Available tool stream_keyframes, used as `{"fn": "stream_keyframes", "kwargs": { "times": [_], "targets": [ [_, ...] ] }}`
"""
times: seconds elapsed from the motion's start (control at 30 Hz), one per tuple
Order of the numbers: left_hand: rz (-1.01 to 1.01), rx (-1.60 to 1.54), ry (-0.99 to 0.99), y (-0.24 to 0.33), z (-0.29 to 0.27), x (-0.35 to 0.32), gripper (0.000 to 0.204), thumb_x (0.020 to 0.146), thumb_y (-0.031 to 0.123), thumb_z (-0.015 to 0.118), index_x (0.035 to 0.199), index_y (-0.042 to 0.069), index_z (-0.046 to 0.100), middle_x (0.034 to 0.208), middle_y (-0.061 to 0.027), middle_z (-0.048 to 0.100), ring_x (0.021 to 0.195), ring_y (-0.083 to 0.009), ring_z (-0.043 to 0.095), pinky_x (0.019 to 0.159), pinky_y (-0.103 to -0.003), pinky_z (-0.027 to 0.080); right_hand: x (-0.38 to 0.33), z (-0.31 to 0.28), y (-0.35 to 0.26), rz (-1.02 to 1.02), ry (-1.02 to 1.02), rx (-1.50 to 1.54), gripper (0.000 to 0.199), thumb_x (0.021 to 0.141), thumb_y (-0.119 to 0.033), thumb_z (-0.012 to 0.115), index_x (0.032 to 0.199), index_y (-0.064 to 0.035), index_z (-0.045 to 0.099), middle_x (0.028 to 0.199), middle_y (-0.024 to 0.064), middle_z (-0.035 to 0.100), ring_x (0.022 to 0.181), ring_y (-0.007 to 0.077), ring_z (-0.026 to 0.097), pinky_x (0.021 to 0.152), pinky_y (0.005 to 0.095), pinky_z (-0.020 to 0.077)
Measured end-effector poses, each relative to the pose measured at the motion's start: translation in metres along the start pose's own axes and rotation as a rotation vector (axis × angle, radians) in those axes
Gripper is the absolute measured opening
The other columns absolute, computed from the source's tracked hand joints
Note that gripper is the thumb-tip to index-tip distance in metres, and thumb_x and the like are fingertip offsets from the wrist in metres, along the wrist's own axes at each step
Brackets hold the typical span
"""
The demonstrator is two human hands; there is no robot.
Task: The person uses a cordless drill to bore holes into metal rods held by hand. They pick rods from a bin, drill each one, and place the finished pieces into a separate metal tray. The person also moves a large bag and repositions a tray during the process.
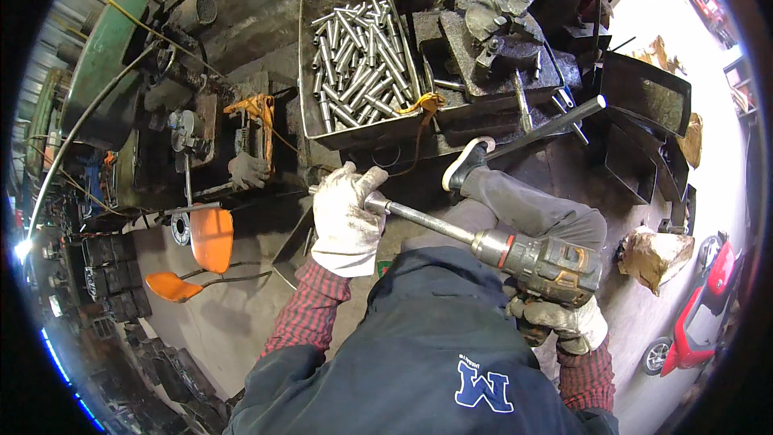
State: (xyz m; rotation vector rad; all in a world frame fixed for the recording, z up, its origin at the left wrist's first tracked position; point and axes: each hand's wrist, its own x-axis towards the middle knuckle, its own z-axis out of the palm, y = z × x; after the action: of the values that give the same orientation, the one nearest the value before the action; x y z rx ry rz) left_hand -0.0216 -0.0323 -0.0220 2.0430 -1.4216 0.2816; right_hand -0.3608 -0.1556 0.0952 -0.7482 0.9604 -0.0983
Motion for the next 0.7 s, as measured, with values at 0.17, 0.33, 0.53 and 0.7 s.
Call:
{"fn": "stream_keyframes", "kwargs": {
  "times": [0.17, 0.33, 0.53, 0.7],
  "targets": [
    [0.047, -0.048, 0.031, 0.000, 0.006, 0.002, 0.026, 0.078, 0.001, 0.070, 0.101, 0.011, 0.076, 0.082, -0.0118, 0.067, 0.086, -0.0370, 0.071, 0.082, -0.049, 0.057, 0.000, 0.002, -0.007, -0.076, 0.007, -0.022, 0.067, 0.076, 0.012, 0.086, 0.139, -0.0010, 0.066, 0.120, 0.0156, 0.077, 0.110, 0.0229, 0.075, 0.085, 0.0359, 0.0640],
    [0.127, 0.012, 0.009, 0.002, 0.006, 0.009, 0.028, 0.073, 0.002, 0.073, 0.098, 0.014, 0.076, 0.084, -0.0094, 0.068, 0.091, -0.0396, 0.071, 0.089, -0.053, 0.058, -0.001, -0.006, -0.012, -0.049, -0.016, 0.010, 0.066, 0.076, 0.010, 0.088, 0.137, -0.0012, 0.066, 0.118, 0.0142, 0.077, 0.103, 0.0217, 0.076, 0.083, 0.0357, 0.0640],
    [0.144, 0.015, -0.012, 0.006, 0.007, 0.019, 0.031, 0.068, 0.003, 0.076, 0.096, 0.016, 0.076, 0.086, -0.0080, 0.068, 0.095, -0.0405, 0.072, 0.090, -0.053, 0.058, -0.001, -0.020, 0.001, -0.061, 0.070, -0.003, 0.064, 0.073, 0.006, 0.091, 0.132, -0.0013, 0.069, 0.110, 0.0111, 0.078, 0.092, 0.0191, 0.075, 0.072, 0.0329, 0.0621],
    [0.152, 0.045, -0.024, 0.015, 0.008, 0.026, 0.028, 0.066, 0.004, 0.076, 0.091, 0.016, 0.075, 0.084, -0.0084, 0.068, 0.095, -0.0399, 0.073, 0.090, -0.052, 0.058, -0.001, -0.029, 0.007, -0.010, 0.088, 0.055, 0.064, 0.071, 0.005, 0.092, 0.130, -0.0022, 0.070, 0.109, 0.0098, 0.079, 0.095, 0.0200, 0.076, 0.079, 0.0349, 0.0633]
  ]
}}
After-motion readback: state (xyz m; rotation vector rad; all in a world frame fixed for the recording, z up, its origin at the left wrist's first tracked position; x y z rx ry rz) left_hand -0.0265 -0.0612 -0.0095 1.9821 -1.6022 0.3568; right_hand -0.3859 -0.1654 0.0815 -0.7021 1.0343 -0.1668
